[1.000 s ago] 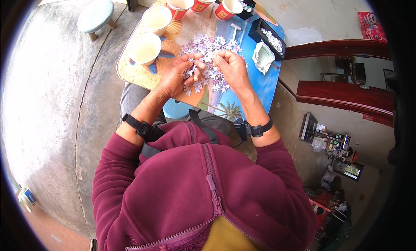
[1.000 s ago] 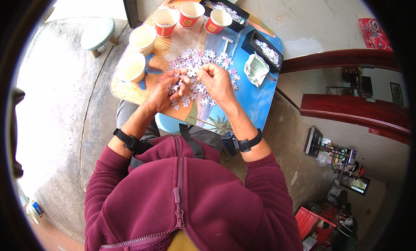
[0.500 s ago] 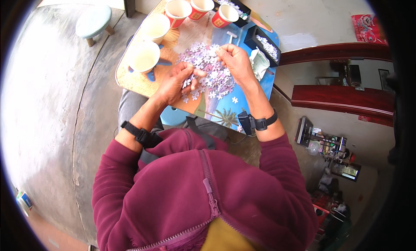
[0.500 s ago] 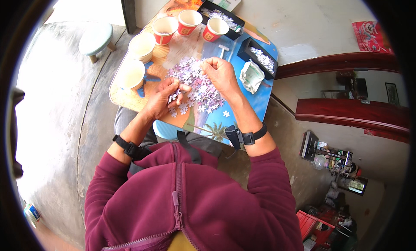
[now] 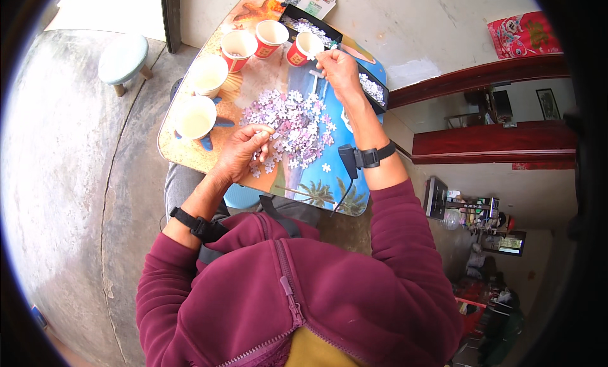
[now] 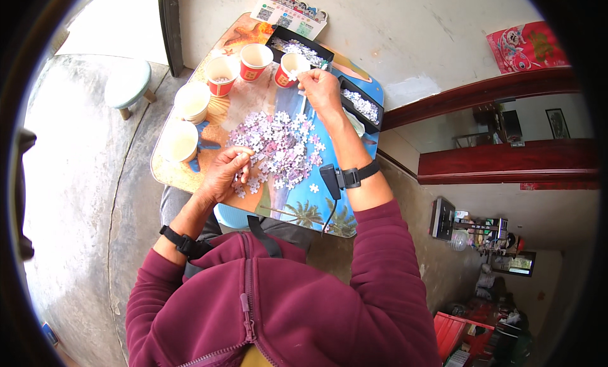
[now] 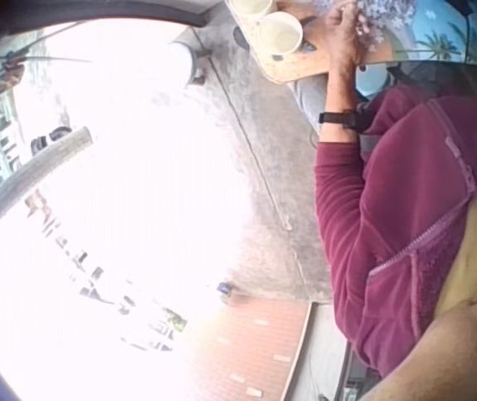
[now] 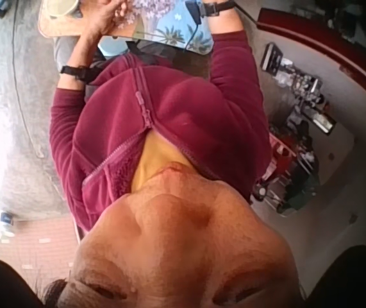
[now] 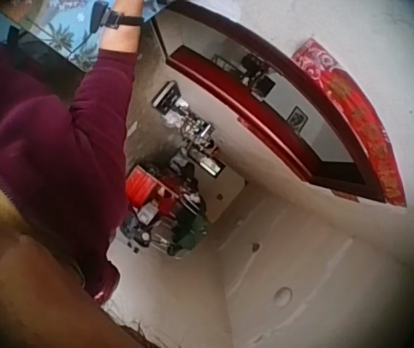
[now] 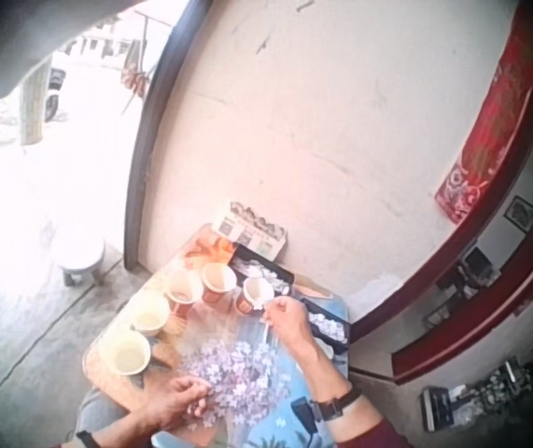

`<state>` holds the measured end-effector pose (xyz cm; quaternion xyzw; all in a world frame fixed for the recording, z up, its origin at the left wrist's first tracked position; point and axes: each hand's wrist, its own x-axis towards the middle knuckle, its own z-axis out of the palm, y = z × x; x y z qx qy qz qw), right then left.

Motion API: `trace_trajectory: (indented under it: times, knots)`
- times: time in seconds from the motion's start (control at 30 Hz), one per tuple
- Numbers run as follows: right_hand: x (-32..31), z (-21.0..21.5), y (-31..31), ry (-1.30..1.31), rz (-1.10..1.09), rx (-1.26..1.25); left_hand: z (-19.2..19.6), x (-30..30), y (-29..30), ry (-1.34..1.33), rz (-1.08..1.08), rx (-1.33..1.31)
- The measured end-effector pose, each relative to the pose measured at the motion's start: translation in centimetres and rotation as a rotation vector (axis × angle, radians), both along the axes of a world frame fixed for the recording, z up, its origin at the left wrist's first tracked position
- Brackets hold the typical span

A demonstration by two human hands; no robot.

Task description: The person sorts and connects small puzzle pieces on a table. They handle pieces by hand, occasionally placing them into paper cups, and continue assembling the puzzle without using tools.

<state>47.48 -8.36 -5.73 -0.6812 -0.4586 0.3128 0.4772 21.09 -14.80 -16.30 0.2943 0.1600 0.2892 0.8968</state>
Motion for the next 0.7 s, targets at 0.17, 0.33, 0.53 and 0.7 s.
trace_trajectory:
  times: [0.17, 0.33, 0.53, 0.7]
  knots:
    - [1.1, -0.2, 1.8, -0.060, -0.115, 0.006, 0.4, 0.2, 0.1, -0.060, -0.011, -0.068]
    - [-1.1, -0.1, -0.5, -0.052, -0.060, -0.046, 1.0, 0.1, 0.0, -0.022, 0.046, 0.003]
    - [-6.9, -1.5, -7.3, 0.080, 0.290, -0.224, 1.1, 0.2, 0.0, 0.015, 0.069, 0.024]
    - [-8.9, -2.4, -9.5, 0.257, 0.466, -0.230, 1.0, 0.2, -0.1, -0.010, 0.076, 0.038]
